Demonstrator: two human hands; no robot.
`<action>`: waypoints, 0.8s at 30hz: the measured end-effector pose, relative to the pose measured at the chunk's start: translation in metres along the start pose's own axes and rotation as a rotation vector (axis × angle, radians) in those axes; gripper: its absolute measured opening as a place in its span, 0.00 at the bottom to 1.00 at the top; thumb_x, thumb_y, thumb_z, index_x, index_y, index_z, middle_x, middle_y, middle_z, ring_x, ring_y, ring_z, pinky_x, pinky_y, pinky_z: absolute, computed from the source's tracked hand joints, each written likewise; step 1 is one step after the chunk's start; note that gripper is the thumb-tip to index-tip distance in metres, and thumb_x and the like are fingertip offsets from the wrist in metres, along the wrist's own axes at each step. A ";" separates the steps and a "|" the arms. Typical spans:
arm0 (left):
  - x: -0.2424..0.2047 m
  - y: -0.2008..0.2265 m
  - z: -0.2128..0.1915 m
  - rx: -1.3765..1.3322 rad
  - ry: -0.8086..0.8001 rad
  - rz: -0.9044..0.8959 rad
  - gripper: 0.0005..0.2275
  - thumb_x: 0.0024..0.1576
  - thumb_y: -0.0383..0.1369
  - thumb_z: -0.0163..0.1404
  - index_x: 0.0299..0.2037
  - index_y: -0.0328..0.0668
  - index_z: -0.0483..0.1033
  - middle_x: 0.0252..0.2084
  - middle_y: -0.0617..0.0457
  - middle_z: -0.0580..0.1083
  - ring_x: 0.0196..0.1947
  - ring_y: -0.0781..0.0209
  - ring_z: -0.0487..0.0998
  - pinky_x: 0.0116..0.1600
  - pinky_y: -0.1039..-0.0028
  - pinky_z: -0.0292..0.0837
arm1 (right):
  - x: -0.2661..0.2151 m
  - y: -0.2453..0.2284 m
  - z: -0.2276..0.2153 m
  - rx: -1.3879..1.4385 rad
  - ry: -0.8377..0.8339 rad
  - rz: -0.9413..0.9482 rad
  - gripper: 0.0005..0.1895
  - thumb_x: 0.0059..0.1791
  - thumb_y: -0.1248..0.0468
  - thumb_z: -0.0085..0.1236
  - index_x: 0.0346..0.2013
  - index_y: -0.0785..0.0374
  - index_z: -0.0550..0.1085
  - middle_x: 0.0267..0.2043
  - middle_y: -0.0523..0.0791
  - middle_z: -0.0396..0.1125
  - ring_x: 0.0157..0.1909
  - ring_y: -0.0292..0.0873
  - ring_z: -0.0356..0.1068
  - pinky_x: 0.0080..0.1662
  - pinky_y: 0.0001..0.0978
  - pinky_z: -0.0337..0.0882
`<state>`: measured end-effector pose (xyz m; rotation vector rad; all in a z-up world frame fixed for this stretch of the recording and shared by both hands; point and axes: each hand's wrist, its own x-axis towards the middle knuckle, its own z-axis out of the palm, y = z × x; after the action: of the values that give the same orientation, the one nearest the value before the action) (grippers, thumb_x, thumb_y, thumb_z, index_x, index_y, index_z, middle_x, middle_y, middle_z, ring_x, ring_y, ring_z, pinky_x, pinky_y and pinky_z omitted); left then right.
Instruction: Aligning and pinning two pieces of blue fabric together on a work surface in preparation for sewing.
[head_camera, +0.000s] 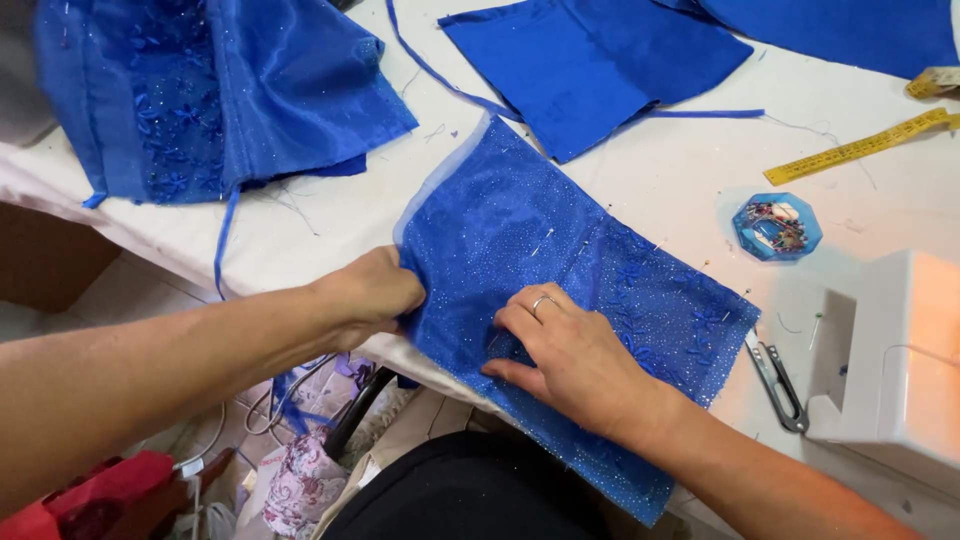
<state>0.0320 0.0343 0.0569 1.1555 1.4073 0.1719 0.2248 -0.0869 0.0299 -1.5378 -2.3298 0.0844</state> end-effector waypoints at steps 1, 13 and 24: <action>0.000 0.001 0.006 -0.010 -0.052 -0.040 0.27 0.48 0.18 0.40 0.63 0.24 0.60 0.54 0.27 0.69 0.54 0.33 0.75 0.50 0.41 0.74 | 0.000 -0.001 -0.001 0.013 -0.001 0.009 0.20 0.48 0.44 0.59 0.42 0.54 0.72 0.39 0.39 0.67 0.53 0.41 0.69 0.35 0.28 0.77; 0.009 -0.004 0.025 0.499 -0.191 -0.047 0.29 0.36 0.26 0.67 0.49 0.23 0.71 0.43 0.33 0.70 0.41 0.45 0.74 0.28 0.70 0.72 | 0.000 0.008 -0.002 0.184 0.059 -0.018 0.15 0.48 0.50 0.61 0.42 0.55 0.73 0.38 0.42 0.68 0.49 0.46 0.70 0.42 0.35 0.77; -0.007 0.018 0.023 0.505 -0.188 -0.100 0.28 0.39 0.24 0.65 0.51 0.21 0.70 0.44 0.31 0.69 0.33 0.50 0.74 0.27 0.73 0.73 | 0.010 0.000 -0.021 0.481 0.101 0.068 0.05 0.49 0.56 0.59 0.36 0.50 0.79 0.34 0.39 0.72 0.41 0.45 0.74 0.42 0.34 0.75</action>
<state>0.0581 0.0260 0.0685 1.4625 1.3735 -0.3763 0.2281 -0.0806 0.0522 -1.3386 -1.9868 0.5288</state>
